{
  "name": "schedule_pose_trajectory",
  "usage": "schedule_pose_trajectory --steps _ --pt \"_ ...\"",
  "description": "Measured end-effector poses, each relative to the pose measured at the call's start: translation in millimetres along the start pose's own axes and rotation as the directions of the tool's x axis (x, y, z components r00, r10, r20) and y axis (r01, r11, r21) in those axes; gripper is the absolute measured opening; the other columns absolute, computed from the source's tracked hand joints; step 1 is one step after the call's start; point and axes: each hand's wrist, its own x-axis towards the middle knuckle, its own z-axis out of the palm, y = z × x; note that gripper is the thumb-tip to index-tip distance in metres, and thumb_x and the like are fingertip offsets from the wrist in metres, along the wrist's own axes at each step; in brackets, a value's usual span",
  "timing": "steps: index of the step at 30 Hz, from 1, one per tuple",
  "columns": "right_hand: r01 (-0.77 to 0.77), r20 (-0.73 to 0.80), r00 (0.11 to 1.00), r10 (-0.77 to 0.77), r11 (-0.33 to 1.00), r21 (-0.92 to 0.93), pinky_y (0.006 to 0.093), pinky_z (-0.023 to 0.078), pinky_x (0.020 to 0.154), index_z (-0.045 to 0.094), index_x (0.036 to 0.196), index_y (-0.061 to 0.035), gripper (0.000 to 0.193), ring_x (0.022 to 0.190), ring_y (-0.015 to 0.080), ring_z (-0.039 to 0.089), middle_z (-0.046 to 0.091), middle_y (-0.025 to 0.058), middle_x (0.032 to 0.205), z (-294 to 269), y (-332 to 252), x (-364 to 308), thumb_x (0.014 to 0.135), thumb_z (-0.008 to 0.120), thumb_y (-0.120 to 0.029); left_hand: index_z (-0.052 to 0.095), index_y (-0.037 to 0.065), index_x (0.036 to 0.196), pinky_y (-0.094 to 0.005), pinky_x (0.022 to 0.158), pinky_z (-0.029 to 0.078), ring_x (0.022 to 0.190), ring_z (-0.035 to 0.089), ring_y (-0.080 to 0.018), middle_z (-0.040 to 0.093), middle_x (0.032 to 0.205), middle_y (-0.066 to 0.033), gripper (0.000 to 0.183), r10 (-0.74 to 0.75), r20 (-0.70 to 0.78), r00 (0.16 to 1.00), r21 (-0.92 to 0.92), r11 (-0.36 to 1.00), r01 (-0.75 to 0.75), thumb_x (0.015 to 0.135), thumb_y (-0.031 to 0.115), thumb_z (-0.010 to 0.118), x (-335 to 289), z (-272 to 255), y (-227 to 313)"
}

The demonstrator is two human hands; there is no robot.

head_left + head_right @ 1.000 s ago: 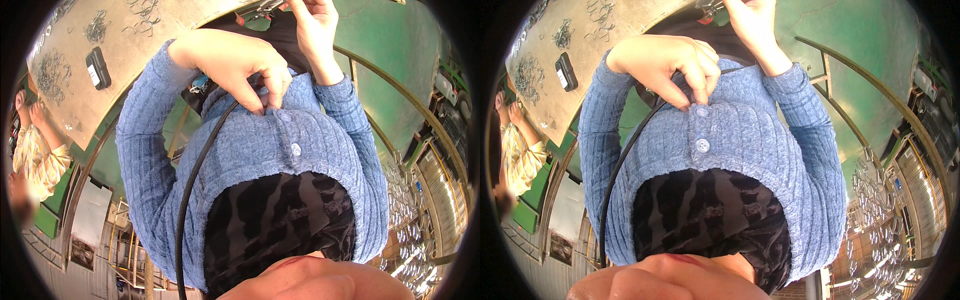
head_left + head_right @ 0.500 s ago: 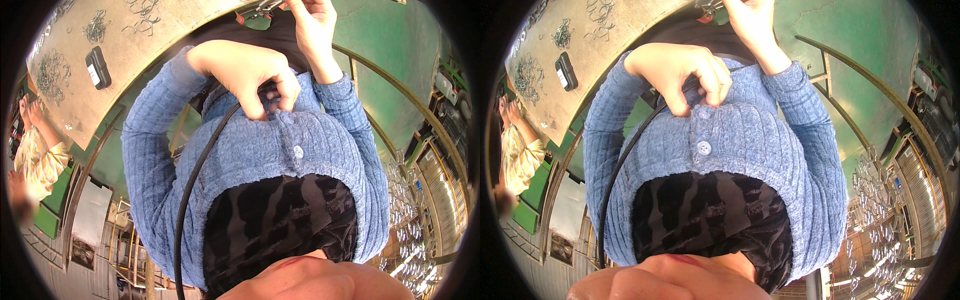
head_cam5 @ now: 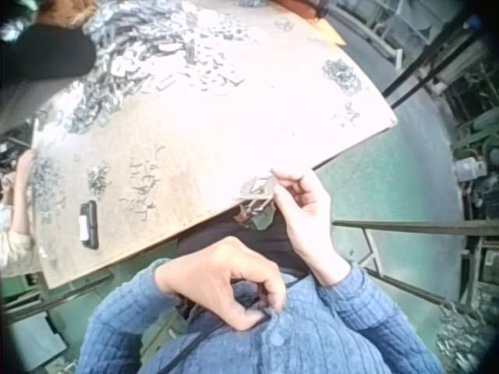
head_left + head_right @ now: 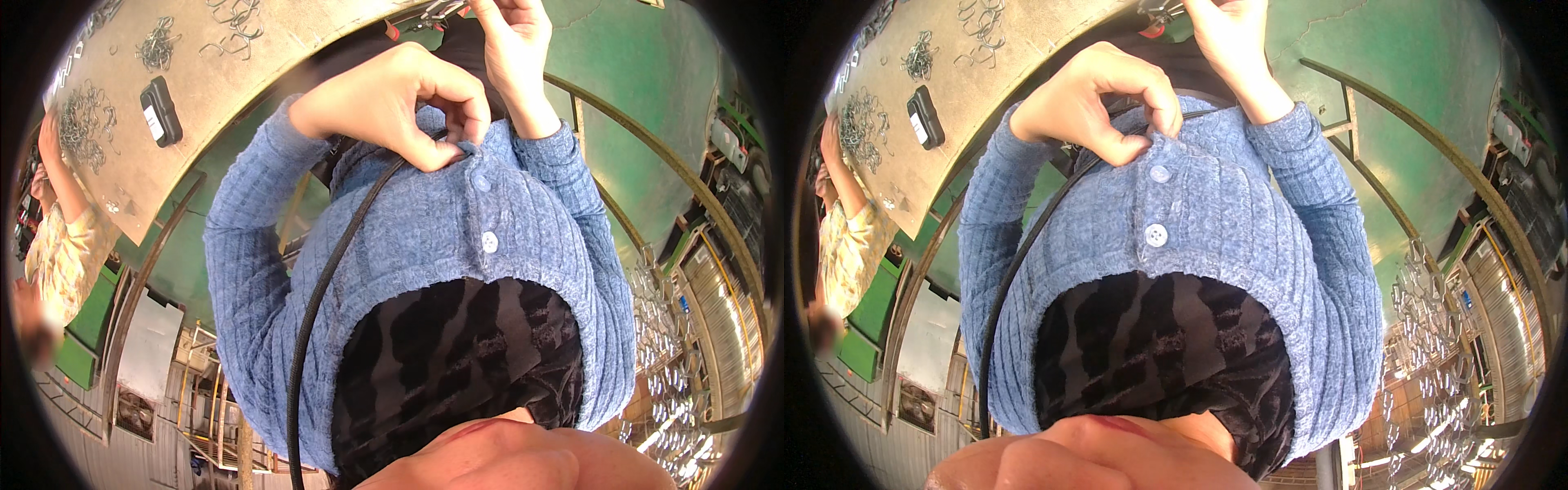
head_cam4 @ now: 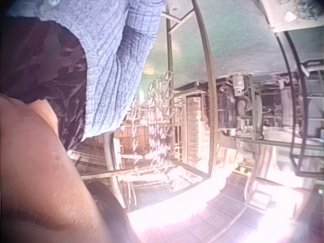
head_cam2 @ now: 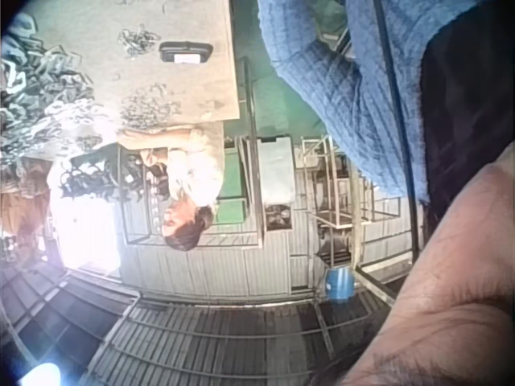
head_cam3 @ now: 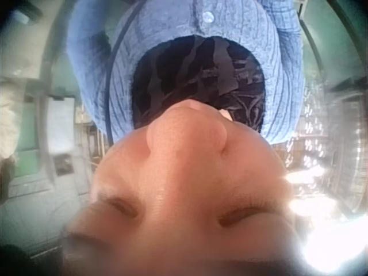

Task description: The person picks up a small metal bracket and a wire hook from a table, joins them together by hand, and then hangs the assembled piece onto a chain rack.

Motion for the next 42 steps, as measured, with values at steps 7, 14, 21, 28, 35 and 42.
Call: schedule_pose_trajectory --steps 7,14,21,28,35,42 --pt "-0.003 -0.002 1.0 0.003 1.0 0.03 0.0204 0.047 0.074 0.058 0.11 -0.0007 0.021 0.081 0.0067 0.057 0.062 0.0017 0.091 2.3 3.8 0.4 0.089 0.058 -0.001 0.068 0.0 0.086 -0.0299 0.075 0.053 0.082 0.066 -0.0214 0.067 0.086 -0.011 0.023 0.18 -0.085 0.98 0.153 0.974 -0.166 0.064 -0.008 0.064 -2.2 7.2 -7.7" --pt "0.005 -0.01 1.0 -0.005 1.0 0.008 0.0205 0.047 0.073 0.058 0.11 -0.0006 0.021 0.081 0.0067 0.057 0.062 0.0021 0.092 2.0 1.7 0.7 0.089 0.058 -0.001 0.067 0.001 0.085 -0.0369 0.084 0.054 0.081 0.066 -0.0238 0.066 0.087 -0.0118 0.021 0.386 -0.096 0.917 0.537 0.796 -0.279 0.065 -0.006 0.067 -11.4 10.1 -4.6" --pt "0.021 -0.011 1.0 -0.02 0.999 0.05 0.0207 0.047 0.072 0.057 0.11 -0.0009 0.021 0.081 0.0071 0.057 0.062 0.0021 0.091 2.7 0.7 -0.4 0.089 0.057 -0.001 0.067 0.0 0.082 -0.0341 0.08 0.053 0.084 0.067 -0.024 0.067 0.09 -0.0124 0.014 0.203 0.002 0.979 0.181 0.963 -0.2 0.071 -0.008 0.067 -13.1 6.1 1.8" --pt "0.004 -0.012 1.0 -0.003 1.0 0.029 0.0219 0.047 0.076 0.057 0.11 -0.001 0.021 0.084 0.008 0.058 0.062 0.0028 0.094 -1.2 2.0 -0.5 0.089 0.057 0.0 0.067 -0.002 0.084 -0.0337 0.077 0.052 0.086 0.066 -0.0251 0.068 0.091 -0.0134 0.013 0.101 0.065 0.993 0.02 0.995 -0.102 0.072 -0.006 0.066 -10.7 -0.1 0.7" --pt "0.025 -0.01 1.0 -0.024 0.999 0.035 0.0228 0.047 0.079 0.057 0.11 -0.001 0.022 0.086 0.0087 0.057 0.061 0.0028 0.096 0.3 2.8 -2.0 0.089 0.057 0.001 0.063 -0.001 0.084 -0.0326 0.076 0.05 0.082 0.064 -0.0226 0.066 0.085 -0.0107 0.019 -0.036 0.192 0.981 0.035 0.999 0.03 0.065 -0.003 0.064 4.6 -0.3 12.3" --pt "0.076 0.023 0.997 -0.076 0.997 0.025 0.0249 0.048 0.081 0.054 0.112 0.0008 0.025 0.088 0.0119 0.06 0.063 0.0058 0.095 -2.9 7.8 -0.3 0.087 0.059 0.002 0.047 0.003 0.073 -0.0329 0.068 0.047 0.073 0.058 -0.0228 0.057 0.075 -0.0081 0.02 -0.032 0.296 0.955 0.059 0.998 0.016 0.059 0.001 0.06 12.8 4.1 5.0"
